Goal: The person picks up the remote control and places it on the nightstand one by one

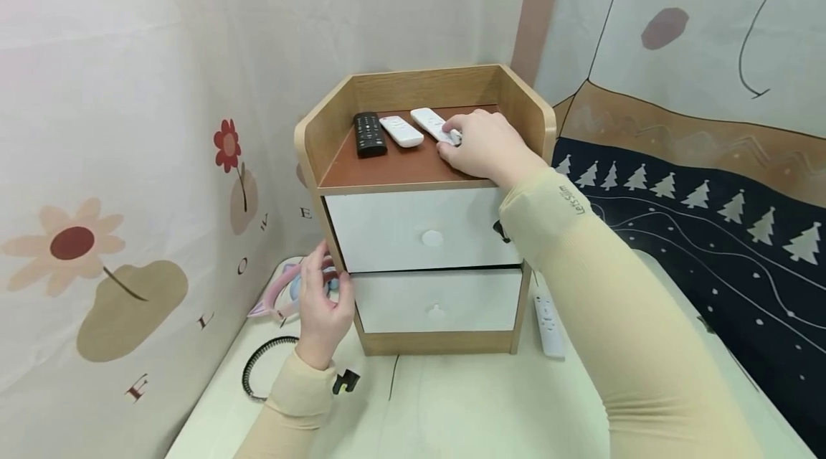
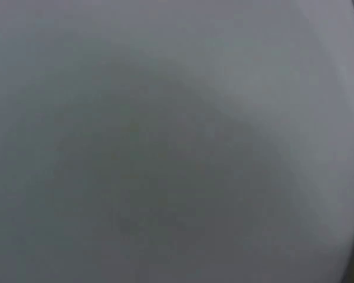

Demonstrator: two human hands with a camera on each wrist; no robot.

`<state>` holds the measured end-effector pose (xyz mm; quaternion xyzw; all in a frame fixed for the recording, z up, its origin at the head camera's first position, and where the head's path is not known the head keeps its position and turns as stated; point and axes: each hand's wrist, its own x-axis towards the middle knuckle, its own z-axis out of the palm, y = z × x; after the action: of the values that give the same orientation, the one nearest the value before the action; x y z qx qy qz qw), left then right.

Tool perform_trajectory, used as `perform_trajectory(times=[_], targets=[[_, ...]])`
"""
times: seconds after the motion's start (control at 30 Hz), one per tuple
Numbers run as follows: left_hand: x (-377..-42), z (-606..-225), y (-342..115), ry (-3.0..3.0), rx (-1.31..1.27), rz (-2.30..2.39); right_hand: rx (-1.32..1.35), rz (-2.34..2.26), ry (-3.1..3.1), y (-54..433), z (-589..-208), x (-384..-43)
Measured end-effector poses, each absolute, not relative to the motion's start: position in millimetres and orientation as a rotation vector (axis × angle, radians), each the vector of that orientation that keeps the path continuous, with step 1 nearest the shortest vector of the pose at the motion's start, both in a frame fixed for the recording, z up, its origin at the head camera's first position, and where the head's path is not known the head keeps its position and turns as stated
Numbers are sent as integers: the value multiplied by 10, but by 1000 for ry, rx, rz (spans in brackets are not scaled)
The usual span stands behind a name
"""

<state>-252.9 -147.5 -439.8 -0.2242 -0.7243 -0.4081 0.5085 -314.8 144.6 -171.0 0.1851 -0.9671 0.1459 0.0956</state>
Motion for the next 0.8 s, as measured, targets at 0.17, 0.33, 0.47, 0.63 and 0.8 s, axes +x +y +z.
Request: perform_trajectory(times=[0.17, 0.33, 0.47, 0.63, 0.8], targets=[[-2529, -4428, -1459, -1748, -554, -977, 538, 415, -2915, 1454, -1710, -3166], [-2525, -4405, -1463, -1744, -566, -984, 527, 399, -2927, 1442, -1701, -3155], [-2528, -4382, -1478, -1750, -563, -976, 528, 374, -2925, 1422, -1687, -3148], [-2526, -4384, -1488, -1755, -564, -976, 556, 344, -2916, 1408, -1693, -3132], [-2528, -4385, -1493, -1757, -569, -979, 556, 340, -2913, 1407, -1702, -3120]])
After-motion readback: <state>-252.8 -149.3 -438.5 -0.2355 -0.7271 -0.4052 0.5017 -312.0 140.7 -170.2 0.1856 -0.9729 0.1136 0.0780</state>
